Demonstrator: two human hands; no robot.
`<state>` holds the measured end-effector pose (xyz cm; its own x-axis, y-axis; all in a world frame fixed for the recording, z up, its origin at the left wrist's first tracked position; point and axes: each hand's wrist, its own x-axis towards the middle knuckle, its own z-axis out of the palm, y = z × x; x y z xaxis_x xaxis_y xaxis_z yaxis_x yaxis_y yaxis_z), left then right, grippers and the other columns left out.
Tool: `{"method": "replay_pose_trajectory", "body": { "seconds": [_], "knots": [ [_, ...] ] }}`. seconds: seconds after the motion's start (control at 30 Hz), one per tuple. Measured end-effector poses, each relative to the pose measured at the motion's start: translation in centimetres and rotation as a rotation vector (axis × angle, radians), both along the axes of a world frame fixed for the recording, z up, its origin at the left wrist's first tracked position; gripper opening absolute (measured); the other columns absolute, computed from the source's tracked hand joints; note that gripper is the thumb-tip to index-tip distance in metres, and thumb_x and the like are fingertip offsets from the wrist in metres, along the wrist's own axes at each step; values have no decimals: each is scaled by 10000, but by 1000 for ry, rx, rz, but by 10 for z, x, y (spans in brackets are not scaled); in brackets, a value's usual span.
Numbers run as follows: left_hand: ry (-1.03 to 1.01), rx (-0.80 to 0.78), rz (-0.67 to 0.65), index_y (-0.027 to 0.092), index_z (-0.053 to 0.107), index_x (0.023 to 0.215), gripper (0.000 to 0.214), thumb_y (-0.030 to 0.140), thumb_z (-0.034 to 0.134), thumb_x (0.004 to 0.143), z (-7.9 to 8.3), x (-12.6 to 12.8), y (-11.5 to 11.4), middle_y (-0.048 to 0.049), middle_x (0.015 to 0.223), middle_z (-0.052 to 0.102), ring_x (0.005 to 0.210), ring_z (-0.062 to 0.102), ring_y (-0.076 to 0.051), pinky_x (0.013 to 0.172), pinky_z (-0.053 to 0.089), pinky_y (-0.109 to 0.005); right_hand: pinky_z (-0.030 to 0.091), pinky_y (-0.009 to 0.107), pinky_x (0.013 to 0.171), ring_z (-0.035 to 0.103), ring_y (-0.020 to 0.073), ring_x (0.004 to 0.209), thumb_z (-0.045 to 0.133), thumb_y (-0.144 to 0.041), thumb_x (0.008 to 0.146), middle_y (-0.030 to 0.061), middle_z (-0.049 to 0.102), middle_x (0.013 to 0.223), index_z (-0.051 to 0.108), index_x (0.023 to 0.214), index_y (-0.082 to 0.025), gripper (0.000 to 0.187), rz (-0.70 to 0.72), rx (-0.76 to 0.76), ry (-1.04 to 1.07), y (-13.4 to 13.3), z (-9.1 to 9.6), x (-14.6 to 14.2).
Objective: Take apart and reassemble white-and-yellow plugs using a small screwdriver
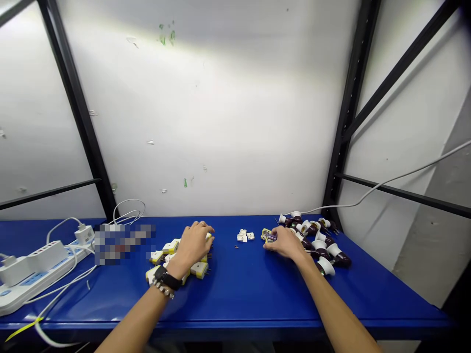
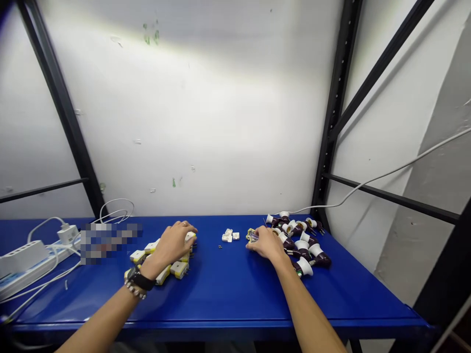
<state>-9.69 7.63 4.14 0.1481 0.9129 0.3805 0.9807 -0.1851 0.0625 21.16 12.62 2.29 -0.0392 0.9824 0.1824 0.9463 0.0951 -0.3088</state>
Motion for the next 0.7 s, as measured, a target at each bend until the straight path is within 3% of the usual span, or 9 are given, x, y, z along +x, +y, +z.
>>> {"method": "replay_pose_trajectory", "body": {
  "seconds": [0.17,0.33,0.47,0.7],
  "knots": [
    [14,-85,-166,227,697,1182,295,186,528,944,-16,47,7,-118,1173,690,1123,595,-305,924,447,-422,470,304,712,686,309,988,782,-427,671,119,743,1038,696,1000,-188,416,53,-13,44,-1,-4,-8],
    [16,-131,-197,221,663,1248,360,131,491,945,-30,79,29,-141,1188,689,1119,617,-304,900,480,-405,478,299,731,682,293,1012,763,-498,709,114,744,1059,689,977,-186,417,78,-7,86,1,-4,-4],
    [0,-154,-188,236,684,1215,343,131,509,939,-33,82,45,-129,1196,693,1122,628,-304,896,495,-400,478,295,698,702,299,946,815,-497,640,122,753,1022,695,937,-179,451,79,-34,96,1,-6,1],
    [-28,-160,-159,252,709,1140,276,185,605,893,-34,74,54,-95,1167,701,1101,642,-288,906,492,-370,476,294,716,698,290,970,812,-435,657,105,750,1052,694,981,-199,418,117,-55,106,3,-9,-1]
  ]
}}
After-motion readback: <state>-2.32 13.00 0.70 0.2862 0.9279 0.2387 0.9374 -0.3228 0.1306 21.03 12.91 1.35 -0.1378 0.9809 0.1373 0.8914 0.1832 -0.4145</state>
